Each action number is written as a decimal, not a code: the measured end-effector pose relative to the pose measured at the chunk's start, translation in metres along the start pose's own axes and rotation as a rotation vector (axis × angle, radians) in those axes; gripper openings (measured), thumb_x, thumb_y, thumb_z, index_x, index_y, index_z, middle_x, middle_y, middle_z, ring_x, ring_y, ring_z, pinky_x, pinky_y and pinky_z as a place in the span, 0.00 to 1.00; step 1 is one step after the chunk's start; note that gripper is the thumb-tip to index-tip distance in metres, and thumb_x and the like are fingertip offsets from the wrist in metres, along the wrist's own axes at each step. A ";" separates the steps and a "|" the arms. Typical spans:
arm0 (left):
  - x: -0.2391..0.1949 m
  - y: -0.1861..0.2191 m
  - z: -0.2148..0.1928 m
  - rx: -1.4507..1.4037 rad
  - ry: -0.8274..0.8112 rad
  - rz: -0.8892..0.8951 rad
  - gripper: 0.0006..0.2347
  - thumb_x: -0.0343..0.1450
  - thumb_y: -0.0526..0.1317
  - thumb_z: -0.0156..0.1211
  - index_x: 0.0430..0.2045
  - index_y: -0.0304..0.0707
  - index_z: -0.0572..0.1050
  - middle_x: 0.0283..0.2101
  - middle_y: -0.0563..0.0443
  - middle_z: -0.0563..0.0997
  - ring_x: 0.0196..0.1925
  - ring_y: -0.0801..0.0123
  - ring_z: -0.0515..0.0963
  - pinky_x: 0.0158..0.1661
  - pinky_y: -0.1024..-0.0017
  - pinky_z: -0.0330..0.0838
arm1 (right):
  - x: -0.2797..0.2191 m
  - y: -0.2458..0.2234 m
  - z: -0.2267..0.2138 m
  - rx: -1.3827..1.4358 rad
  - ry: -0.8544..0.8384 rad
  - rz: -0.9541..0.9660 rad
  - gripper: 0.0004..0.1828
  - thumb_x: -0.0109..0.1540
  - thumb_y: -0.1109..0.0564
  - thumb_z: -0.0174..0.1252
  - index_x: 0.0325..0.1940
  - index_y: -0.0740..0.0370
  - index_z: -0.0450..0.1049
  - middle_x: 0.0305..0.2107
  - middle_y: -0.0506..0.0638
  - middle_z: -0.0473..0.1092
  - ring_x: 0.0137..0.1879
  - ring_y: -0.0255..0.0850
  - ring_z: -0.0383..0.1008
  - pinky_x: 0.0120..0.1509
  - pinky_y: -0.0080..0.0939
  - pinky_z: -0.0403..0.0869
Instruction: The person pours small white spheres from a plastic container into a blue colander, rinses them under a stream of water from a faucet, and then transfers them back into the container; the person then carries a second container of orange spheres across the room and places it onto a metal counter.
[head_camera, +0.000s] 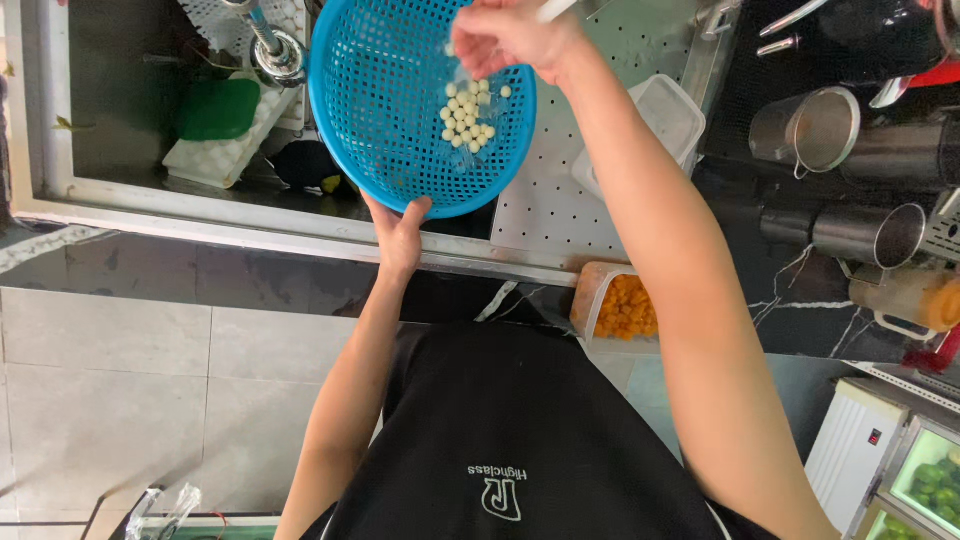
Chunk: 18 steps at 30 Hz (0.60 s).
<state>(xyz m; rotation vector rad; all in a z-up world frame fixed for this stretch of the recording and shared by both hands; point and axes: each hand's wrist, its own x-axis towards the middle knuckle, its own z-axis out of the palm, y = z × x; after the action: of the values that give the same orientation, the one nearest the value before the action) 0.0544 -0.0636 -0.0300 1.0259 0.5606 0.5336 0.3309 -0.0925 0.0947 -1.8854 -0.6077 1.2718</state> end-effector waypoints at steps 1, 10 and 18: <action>-0.001 -0.001 -0.001 0.004 -0.011 0.002 0.35 0.69 0.35 0.57 0.68 0.48 0.42 0.65 0.37 0.59 0.62 0.44 0.66 0.56 0.47 0.67 | -0.003 -0.003 0.000 -0.019 -0.005 0.000 0.14 0.59 0.44 0.52 0.31 0.53 0.75 0.29 0.42 0.75 0.36 0.29 0.77 0.46 0.29 0.81; 0.001 0.000 0.000 -0.011 -0.025 0.016 0.35 0.68 0.34 0.57 0.67 0.48 0.42 0.64 0.37 0.59 0.61 0.45 0.66 0.54 0.48 0.68 | -0.013 0.011 -0.012 -0.077 0.036 -0.159 0.07 0.64 0.51 0.55 0.38 0.54 0.74 0.36 0.43 0.73 0.40 0.35 0.78 0.47 0.34 0.82; -0.001 -0.009 -0.005 0.041 -0.031 0.053 0.35 0.67 0.37 0.60 0.66 0.47 0.44 0.64 0.38 0.59 0.62 0.46 0.65 0.57 0.49 0.66 | -0.066 -0.007 -0.032 0.026 0.060 -0.301 0.16 0.62 0.49 0.62 0.49 0.57 0.71 0.42 0.50 0.73 0.46 0.41 0.79 0.56 0.41 0.83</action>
<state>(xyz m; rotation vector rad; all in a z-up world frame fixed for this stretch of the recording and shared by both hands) 0.0517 -0.0644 -0.0400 1.0885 0.5195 0.5542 0.3350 -0.1470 0.1433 -1.7277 -0.8050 1.0206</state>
